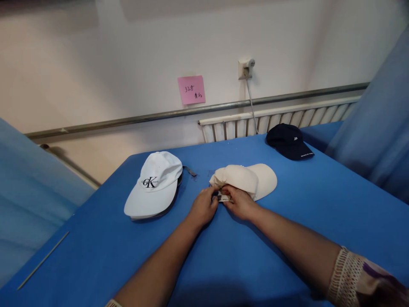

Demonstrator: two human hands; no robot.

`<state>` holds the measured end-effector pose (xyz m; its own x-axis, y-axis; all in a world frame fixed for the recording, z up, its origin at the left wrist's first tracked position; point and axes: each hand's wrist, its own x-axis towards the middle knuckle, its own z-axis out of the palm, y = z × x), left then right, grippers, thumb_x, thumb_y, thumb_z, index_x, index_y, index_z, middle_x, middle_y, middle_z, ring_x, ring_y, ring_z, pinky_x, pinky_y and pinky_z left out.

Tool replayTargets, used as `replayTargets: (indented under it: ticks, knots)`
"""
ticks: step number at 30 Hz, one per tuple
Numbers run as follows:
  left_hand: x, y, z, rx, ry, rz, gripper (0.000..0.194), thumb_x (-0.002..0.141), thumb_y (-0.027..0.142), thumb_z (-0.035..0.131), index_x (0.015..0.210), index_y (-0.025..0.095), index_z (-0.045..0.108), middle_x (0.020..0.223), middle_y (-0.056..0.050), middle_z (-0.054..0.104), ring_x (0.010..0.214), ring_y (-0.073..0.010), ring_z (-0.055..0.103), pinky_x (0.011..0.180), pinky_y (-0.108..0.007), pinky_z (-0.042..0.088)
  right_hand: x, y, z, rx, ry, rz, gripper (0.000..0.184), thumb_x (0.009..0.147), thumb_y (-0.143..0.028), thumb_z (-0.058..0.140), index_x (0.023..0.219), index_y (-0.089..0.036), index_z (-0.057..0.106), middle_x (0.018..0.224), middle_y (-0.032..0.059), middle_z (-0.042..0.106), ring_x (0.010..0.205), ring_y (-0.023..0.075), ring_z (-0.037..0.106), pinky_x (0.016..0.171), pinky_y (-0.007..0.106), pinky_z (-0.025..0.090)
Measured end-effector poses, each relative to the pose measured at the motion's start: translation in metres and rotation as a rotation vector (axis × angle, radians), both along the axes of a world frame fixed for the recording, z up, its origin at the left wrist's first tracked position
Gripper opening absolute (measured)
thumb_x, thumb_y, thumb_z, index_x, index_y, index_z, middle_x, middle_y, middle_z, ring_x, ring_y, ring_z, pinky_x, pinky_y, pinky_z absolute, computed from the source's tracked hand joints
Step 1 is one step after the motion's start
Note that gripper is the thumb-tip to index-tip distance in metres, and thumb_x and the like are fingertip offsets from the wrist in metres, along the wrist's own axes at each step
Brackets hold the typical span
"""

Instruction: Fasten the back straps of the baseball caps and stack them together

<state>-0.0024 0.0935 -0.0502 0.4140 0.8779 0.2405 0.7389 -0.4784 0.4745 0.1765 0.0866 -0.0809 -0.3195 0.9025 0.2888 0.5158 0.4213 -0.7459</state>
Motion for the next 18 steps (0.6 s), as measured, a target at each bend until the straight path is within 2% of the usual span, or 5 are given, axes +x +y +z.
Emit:
replayTargets:
  ticks: [2, 4, 8, 11, 18]
  knots:
    - [-0.0052, -0.0017, 0.0041, 0.009, 0.129, -0.05, 0.032, 0.082, 0.011, 0.053, 0.11, 0.023, 0.063, 0.102, -0.006, 0.068, 0.098, -0.0232, 0.059, 0.093, -0.041, 0.04, -0.0001, -0.0003, 0.0007, -0.002, -0.007, 0.01, 0.042, 0.079, -0.016, 0.062, 0.12, -0.021, 0.054, 0.114, 0.0084, 0.065, 0.105, 0.0228, 0.06, 0.092, 0.035, 0.045]
    - [-0.0069, -0.0029, 0.0078, 0.028, 0.199, -0.082, 0.022, 0.084, 0.015, 0.055, 0.101, 0.023, 0.066, 0.095, -0.005, 0.069, 0.094, -0.0235, 0.059, 0.092, -0.042, 0.039, -0.0001, -0.0009, 0.0025, 0.001, -0.018, 0.023, 0.038, 0.08, -0.02, 0.063, 0.117, -0.021, 0.057, 0.113, 0.0083, 0.065, 0.103, 0.0227, 0.06, 0.091, 0.035, 0.045]
    - [-0.0031, -0.0046, 0.0103, 0.041, 0.128, -0.041, 0.01, 0.088, 0.024, 0.055, 0.089, 0.02, 0.065, 0.089, -0.006, 0.068, 0.089, -0.0227, 0.059, 0.084, -0.037, 0.042, 0.0004, -0.0017, 0.0059, -0.017, -0.012, 0.015, 0.02, 0.081, -0.024, 0.062, 0.1, -0.021, 0.062, 0.097, 0.0052, 0.066, 0.089, 0.0194, 0.061, 0.081, 0.031, 0.045]
    - [-0.0023, -0.0061, 0.0093, 0.03, 0.054, -0.004, 0.009, 0.085, 0.022, 0.059, 0.092, 0.019, 0.063, 0.092, -0.006, 0.068, 0.09, -0.0228, 0.058, 0.08, -0.035, 0.043, 0.0009, -0.0019, 0.0057, -0.07, 0.012, -0.013, 0.013, 0.082, -0.028, 0.062, 0.092, -0.021, 0.06, 0.085, 0.0019, 0.065, 0.076, 0.016, 0.058, 0.071, 0.028, 0.043]
    - [-0.0093, -0.0045, 0.007, 0.013, 0.045, -0.139, 0.018, 0.086, 0.028, 0.058, 0.102, 0.02, 0.062, 0.098, -0.005, 0.067, 0.091, -0.0218, 0.057, 0.082, -0.035, 0.042, 0.0025, -0.0022, 0.0026, -0.148, 0.009, -0.073, 0.014, 0.08, -0.031, 0.062, 0.078, -0.021, 0.053, 0.067, -0.0034, 0.056, 0.061, 0.0125, 0.048, 0.059, 0.025, 0.034]
